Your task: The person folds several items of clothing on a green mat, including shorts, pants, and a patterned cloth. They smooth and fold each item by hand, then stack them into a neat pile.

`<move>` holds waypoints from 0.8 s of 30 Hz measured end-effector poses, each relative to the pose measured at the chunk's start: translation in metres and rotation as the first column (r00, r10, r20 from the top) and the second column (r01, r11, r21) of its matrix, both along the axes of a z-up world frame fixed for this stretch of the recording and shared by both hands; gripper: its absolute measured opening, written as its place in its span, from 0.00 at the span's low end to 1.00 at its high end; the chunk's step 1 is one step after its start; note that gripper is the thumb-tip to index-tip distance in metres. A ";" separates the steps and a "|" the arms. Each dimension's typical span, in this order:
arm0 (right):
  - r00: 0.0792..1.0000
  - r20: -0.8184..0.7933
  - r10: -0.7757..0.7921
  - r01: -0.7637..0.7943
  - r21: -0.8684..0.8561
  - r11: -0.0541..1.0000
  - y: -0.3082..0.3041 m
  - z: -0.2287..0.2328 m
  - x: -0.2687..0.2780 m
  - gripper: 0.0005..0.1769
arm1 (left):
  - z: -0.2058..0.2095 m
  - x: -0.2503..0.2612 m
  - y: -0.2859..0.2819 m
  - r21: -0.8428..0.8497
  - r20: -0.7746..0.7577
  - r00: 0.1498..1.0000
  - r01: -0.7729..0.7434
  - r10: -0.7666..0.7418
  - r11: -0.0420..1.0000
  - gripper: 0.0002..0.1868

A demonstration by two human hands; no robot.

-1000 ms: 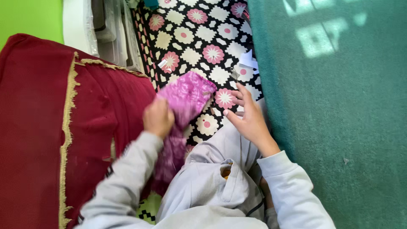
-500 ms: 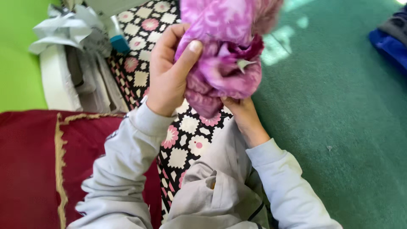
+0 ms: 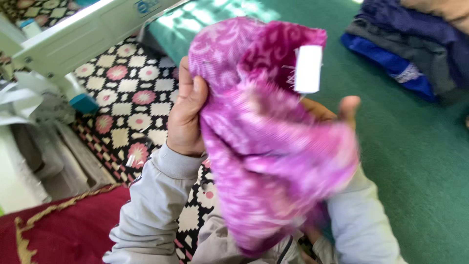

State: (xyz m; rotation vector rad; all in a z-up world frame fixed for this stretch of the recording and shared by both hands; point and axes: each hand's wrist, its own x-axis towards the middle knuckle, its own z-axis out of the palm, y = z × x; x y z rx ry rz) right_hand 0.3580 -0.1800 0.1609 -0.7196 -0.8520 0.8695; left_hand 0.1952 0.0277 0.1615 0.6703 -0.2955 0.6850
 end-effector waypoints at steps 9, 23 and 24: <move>0.999 -0.042 0.000 -0.001 -0.009 1.000 -0.018 0.039 -0.020 0.48 | 0.004 0.077 -0.036 0.026 0.102 0.982 0.159 -0.161 0.987 0.18; 0.802 0.342 -0.489 0.585 -0.285 0.760 -0.102 0.095 0.030 0.45 | -0.002 0.160 -0.139 0.904 0.205 0.577 -0.422 0.791 0.073 0.47; 0.796 0.347 -0.495 0.595 -0.307 0.742 -0.108 0.094 0.032 0.43 | 0.008 0.155 -0.139 0.902 0.235 0.602 -0.428 0.763 0.060 0.49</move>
